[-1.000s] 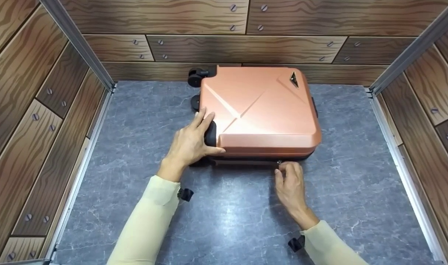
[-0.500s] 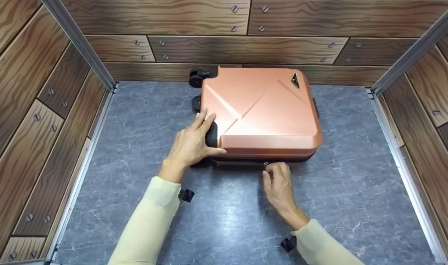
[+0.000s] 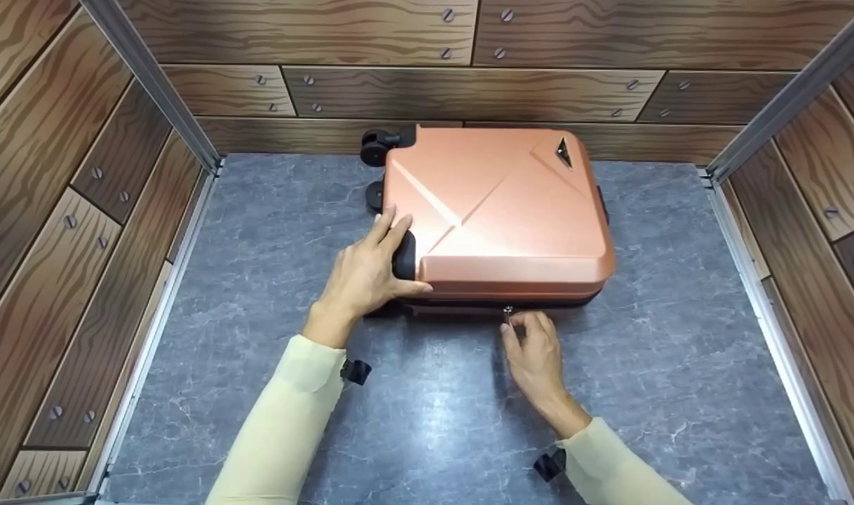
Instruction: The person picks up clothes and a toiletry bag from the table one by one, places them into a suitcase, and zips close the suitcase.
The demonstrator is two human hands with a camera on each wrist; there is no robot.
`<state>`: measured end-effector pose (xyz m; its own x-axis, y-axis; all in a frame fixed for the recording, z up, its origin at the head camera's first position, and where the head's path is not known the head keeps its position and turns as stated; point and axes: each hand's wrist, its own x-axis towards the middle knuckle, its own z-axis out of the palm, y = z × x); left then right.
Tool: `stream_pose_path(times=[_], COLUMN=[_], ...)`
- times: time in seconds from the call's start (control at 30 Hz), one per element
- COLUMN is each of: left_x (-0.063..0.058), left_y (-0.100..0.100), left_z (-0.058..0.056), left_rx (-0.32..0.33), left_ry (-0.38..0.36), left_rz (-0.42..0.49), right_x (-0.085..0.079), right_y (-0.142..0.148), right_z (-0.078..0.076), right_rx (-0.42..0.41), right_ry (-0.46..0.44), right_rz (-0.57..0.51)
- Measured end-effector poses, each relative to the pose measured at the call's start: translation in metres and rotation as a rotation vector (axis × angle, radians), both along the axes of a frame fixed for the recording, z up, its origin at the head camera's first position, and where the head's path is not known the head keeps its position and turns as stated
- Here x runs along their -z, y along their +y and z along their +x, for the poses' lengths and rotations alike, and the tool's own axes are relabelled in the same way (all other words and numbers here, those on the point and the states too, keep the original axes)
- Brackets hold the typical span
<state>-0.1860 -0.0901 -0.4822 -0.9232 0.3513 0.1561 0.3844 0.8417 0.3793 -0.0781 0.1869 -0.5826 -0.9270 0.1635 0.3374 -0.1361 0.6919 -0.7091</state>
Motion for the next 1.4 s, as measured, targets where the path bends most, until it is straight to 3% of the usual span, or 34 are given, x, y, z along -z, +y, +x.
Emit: stream_pose_path(times=[0.33,1.0,1.4], left_x=[-0.002,-0.001,-0.001], left_y=[0.000,0.001,0.000], left_z=[0.000,0.001,0.002], left_rx=[-0.005,-0.001,-0.003], left_ry=[-0.014,0.004,-0.005], left_rz=[-0.011,0.009,0.015], right_x=[0.000,-0.006,-0.007], right_y=[-0.005,-0.034,-0.046], right_z=[0.000,-0.007,-0.011], right_rx=[-0.076,-0.206,-0.235], right_ry=[0.064,0.093,0.123], right_rz=[0.097,0.131,0.180])
